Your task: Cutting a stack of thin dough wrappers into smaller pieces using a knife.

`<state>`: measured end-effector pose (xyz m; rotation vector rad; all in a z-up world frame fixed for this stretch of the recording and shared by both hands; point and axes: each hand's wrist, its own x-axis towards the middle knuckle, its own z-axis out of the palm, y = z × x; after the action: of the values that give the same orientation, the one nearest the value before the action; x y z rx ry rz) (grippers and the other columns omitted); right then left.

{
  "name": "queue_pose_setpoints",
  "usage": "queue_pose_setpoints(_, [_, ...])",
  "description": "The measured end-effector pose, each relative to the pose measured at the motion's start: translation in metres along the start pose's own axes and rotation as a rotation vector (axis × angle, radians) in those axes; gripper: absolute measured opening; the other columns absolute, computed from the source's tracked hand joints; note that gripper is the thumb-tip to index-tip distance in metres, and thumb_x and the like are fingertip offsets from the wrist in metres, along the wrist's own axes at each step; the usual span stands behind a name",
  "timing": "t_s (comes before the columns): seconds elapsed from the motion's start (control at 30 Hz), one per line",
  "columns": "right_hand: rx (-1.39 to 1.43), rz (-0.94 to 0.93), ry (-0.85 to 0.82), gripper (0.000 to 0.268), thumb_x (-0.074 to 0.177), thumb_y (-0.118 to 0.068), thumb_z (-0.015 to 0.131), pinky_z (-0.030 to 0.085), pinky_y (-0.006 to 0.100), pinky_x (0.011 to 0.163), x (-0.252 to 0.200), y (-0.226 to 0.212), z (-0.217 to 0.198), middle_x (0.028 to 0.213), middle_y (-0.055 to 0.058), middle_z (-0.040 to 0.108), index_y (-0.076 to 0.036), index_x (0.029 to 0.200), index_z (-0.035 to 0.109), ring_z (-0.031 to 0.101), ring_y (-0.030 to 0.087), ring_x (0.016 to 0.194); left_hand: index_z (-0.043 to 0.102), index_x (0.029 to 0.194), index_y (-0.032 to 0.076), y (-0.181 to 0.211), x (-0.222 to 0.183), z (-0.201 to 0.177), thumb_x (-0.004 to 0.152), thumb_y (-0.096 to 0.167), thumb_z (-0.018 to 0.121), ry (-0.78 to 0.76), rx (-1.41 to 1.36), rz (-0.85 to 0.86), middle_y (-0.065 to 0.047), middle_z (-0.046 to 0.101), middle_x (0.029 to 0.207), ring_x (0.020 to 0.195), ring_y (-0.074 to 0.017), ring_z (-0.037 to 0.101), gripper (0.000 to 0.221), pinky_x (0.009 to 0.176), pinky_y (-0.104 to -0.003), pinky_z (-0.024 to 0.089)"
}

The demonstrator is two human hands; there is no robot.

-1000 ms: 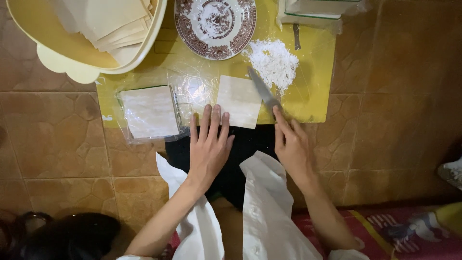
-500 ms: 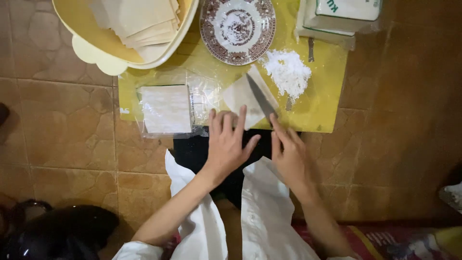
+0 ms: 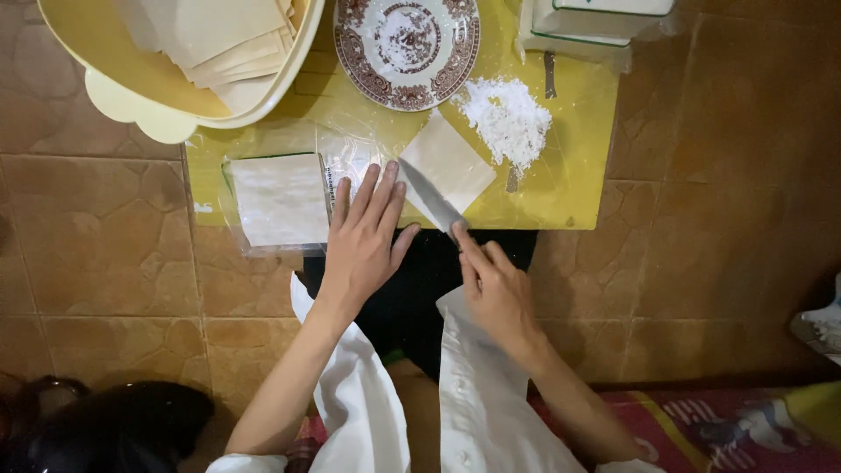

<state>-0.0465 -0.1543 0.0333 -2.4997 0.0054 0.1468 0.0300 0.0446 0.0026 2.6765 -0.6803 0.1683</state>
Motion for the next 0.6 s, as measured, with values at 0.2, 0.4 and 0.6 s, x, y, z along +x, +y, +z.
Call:
queue_pose_setpoints(0.2, [-0.013,0.037,0.073,0.046,0.105,-0.012,0.051,0.053,0.036,0.050,0.008,0.023,-0.006,0.079,0.009,0.060,-0.020,0.151,0.054,0.065,0.028,0.064,0.064,0.136,0.004,0.004,0.001,0.002,0.098,0.040,0.067,0.007,0.047,-0.018,-0.014,0.051,0.154,0.146,-0.0306,0.042,0.051,0.123,-0.056,0.020])
queue_pose_setpoints(0.4, [-0.015,0.054,0.092,0.043,0.107,-0.014,0.050,0.053,0.033,0.053,0.008,0.032,-0.009,0.080,0.009,0.060,-0.019,0.149,0.057,0.064,0.024,0.064,0.064,0.134,0.004,0.005,0.000,0.006,0.099,0.042,0.066,0.050,0.076,-0.008,-0.014,0.052,0.154,0.145,-0.0309,0.044,0.052,0.122,-0.055,0.023])
queue_pose_setpoints(0.6, [0.027,0.061,0.119,0.046,0.106,-0.011,0.052,0.053,0.035,0.057,0.007,0.042,-0.007,0.081,0.012,0.058,-0.019,0.151,0.056,0.064,0.027,0.069,0.064,0.135,0.004,0.007,0.002,0.001,0.098,0.042,0.066,0.021,0.068,-0.017,-0.015,0.053,0.153,0.144,-0.0315,0.044,0.053,0.122,-0.055,0.023])
